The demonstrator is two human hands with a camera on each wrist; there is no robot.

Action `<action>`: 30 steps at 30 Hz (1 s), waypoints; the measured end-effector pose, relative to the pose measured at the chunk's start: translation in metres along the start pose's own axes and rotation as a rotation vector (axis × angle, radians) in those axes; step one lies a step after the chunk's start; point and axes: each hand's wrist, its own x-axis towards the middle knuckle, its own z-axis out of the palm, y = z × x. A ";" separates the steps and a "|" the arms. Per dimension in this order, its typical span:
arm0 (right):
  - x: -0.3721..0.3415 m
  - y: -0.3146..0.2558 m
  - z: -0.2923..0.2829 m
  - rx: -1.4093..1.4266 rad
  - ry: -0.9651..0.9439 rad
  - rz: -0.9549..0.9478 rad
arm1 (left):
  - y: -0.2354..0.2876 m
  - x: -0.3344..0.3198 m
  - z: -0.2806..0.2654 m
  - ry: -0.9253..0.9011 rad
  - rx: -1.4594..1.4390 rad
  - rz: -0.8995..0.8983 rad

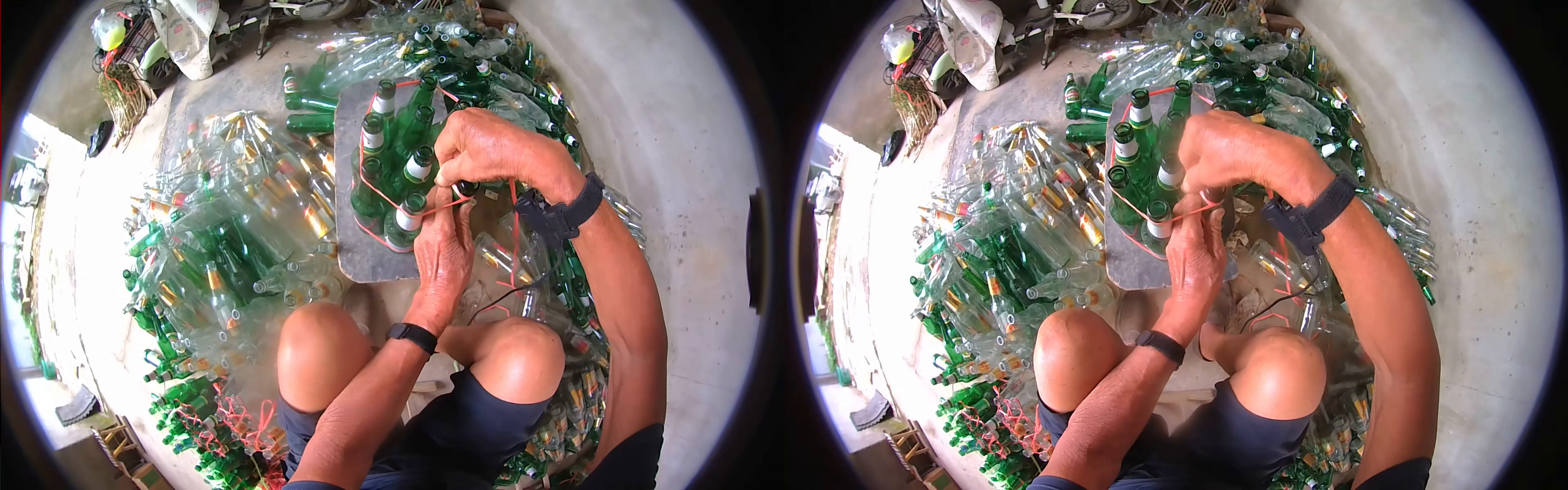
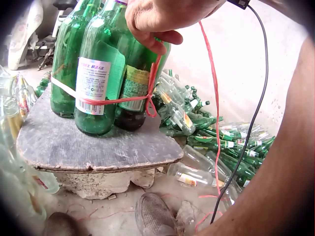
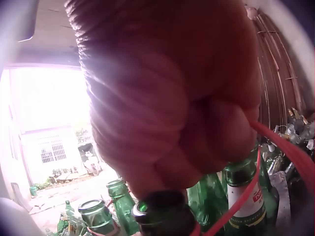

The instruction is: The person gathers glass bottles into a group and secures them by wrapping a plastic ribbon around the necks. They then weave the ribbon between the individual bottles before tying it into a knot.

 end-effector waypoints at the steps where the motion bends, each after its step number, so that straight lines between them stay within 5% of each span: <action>1: -0.002 0.002 0.001 0.001 0.000 0.001 | -0.001 0.000 0.000 -0.001 0.000 0.000; 13: -0.023 0.013 0.020 0.057 0.248 0.087 | -0.003 0.001 -0.001 -0.013 0.004 0.076; 19: -0.051 0.012 0.059 0.129 0.681 0.194 | 0.002 0.001 -0.003 -0.025 -0.023 0.034; 30: -0.077 -0.011 0.095 0.122 0.760 0.302 | -0.003 0.001 -0.002 -0.034 0.001 0.038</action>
